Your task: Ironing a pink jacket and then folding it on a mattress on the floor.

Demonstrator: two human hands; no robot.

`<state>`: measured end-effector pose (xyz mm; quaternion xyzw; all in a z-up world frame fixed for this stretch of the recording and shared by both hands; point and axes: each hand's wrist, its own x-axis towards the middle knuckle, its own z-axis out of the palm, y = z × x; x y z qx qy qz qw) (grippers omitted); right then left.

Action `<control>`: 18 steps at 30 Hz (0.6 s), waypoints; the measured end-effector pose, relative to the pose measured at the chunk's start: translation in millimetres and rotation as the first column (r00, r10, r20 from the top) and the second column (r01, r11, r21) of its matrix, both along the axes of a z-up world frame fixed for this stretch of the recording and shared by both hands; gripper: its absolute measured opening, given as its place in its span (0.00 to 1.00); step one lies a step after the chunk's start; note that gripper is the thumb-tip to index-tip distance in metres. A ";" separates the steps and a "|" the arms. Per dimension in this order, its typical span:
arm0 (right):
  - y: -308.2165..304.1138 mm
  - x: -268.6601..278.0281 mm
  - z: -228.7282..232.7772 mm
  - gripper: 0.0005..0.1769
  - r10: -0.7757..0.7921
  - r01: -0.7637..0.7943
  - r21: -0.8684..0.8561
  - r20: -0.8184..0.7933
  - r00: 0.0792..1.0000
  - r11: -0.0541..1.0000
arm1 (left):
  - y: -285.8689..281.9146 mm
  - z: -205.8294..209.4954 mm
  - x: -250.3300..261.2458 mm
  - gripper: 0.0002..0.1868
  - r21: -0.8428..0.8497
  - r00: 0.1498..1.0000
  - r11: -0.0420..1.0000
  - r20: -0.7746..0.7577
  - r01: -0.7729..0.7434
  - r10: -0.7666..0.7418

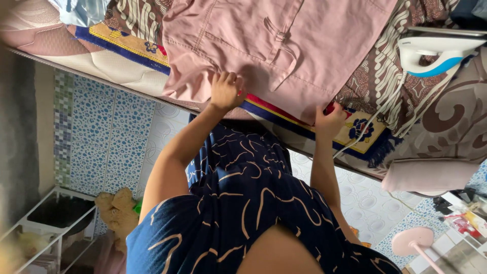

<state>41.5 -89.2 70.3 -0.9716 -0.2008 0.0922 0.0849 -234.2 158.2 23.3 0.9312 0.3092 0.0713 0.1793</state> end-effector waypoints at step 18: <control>-16.3 309.5 -43.3 0.30 -0.060 0.129 0.834 -0.115 0.992 0.536 | -41.1 -26.0 138.4 0.28 -0.080 0.999 0.997 0.029 -0.015 0.017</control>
